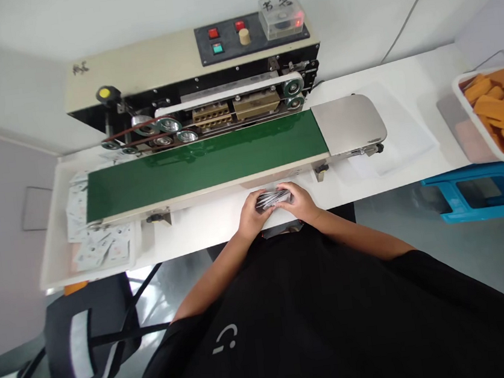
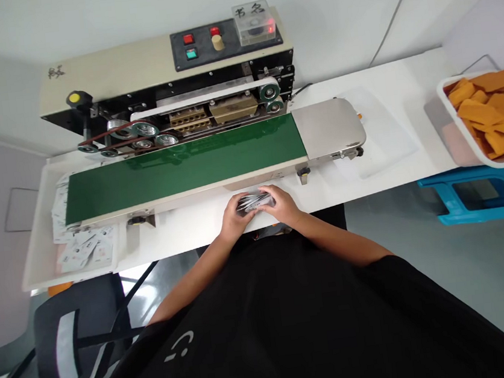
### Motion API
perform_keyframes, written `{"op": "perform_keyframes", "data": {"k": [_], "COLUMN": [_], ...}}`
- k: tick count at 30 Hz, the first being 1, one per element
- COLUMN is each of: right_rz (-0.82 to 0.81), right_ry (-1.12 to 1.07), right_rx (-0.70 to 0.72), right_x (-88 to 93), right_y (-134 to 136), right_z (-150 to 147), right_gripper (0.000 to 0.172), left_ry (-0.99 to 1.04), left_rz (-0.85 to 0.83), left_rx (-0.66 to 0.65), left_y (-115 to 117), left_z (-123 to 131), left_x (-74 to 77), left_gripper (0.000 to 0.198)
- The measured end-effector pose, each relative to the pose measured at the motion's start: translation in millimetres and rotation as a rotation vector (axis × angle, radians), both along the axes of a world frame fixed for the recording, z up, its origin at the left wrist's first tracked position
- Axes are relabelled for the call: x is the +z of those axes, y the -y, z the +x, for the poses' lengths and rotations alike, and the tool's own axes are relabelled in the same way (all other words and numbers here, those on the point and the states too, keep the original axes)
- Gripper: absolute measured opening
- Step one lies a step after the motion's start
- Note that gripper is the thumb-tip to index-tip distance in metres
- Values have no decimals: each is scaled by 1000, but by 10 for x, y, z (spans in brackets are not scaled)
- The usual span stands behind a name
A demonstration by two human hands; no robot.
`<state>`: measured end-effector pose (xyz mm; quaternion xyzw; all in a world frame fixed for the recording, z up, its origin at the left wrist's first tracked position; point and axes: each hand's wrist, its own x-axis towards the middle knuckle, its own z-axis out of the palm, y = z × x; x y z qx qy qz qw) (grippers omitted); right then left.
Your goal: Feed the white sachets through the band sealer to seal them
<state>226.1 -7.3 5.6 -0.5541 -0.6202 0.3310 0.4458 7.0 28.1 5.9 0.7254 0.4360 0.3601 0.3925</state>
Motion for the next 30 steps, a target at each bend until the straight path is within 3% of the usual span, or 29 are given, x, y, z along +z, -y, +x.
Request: {"op": "perform_keyframes", "data": {"k": [3,7,11,16,20,26,30], "right_rz": [-69,11,-114,-200,-175,39,-78], "right_ry": [-100,-214,-354,-457,-480,-346,-443], "right_rx": [-58,-124,-218,-318,-291,-293,-274], "right_x": [15,36,9,-34,10,199,222], "right_y": [60,89,67,2,-26,14,38], "right_z": [29,48,32,-99,-299,-431,-435], "right_gripper": [43,34,42,52,47,29,31], "left_ry": [32,43,78,145,152,139,141], "left_rz": [-44,-124,-229,-249,-270,-269,-241], "left_rx": [36,65,113,9,60,150,120], "left_y": [-29,-14,-6,-8,13,28,19], "left_z": [-16,-20,-16,-6,-1,-23,-32], "left_x": [-19,-35,-35,25,53,-2,-33], "left_gripper": [51,50,56,77,85,76,78]}}
